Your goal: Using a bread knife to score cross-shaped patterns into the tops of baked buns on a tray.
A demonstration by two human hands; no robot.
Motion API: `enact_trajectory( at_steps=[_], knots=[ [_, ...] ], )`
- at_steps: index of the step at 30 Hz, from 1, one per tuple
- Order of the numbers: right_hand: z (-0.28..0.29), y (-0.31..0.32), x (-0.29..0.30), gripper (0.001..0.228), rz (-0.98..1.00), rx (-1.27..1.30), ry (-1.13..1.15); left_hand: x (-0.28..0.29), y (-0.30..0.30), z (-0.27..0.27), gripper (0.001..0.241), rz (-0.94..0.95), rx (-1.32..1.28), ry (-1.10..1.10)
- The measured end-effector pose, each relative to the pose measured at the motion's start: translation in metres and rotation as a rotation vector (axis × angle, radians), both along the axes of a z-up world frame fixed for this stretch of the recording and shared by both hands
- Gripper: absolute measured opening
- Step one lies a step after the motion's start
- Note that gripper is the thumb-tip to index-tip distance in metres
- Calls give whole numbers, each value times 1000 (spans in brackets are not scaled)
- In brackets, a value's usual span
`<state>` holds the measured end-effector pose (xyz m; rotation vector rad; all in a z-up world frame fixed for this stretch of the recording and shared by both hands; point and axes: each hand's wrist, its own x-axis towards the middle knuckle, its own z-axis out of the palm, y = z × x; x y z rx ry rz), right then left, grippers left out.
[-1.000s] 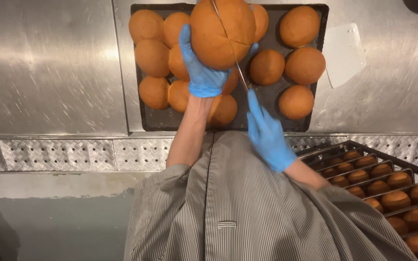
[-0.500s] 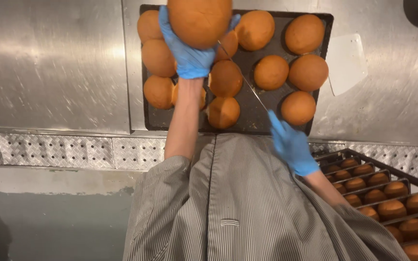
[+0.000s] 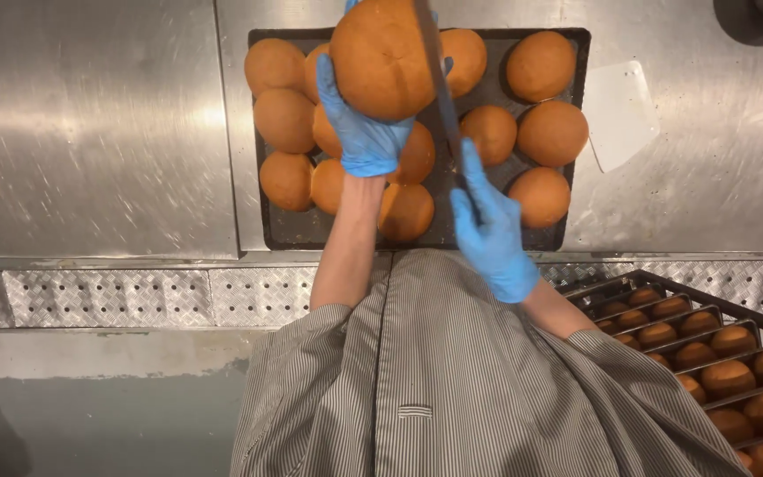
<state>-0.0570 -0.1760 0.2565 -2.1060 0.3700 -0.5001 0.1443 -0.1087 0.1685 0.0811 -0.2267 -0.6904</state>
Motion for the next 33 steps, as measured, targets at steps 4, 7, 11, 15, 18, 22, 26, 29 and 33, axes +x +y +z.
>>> enact_trajectory(
  at_steps=[4, 7, 11, 15, 18, 22, 26, 29, 33],
  knots=[
    [2, 5, 12, 60, 49, -53, -5, -4, 1, 5, 52, -37, -10, 121],
    [10, 6, 17, 59, 57, -21, -1, -3, 3, -9, 52, -35, 75, 249],
    [15, 9, 9, 60, 47, -39, 13, -10, 2, 16, 64, -77, 9, 121],
    [1, 14, -8, 59, 66, 39, 43, -6, -1, 53, 74, 104, 162, 137],
    [9, 8, 13, 60, 70, 15, 29, -17, -5, 38, 65, 34, 29, 118],
    [18, 6, 36, 62, 82, 5, 18, -12, -5, 33, 57, -8, -62, 134],
    [-21, 14, -5, 63, 120, 34, 28, -3, 1, 44, 69, 27, 72, 164],
    [-31, 11, 8, 54, 127, 68, -67, -8, -3, 11, 70, 25, 259, 634],
    [-6, 11, 24, 58, 107, -113, 7, -7, 6, 32, 75, 27, 218, 491]
  ],
)
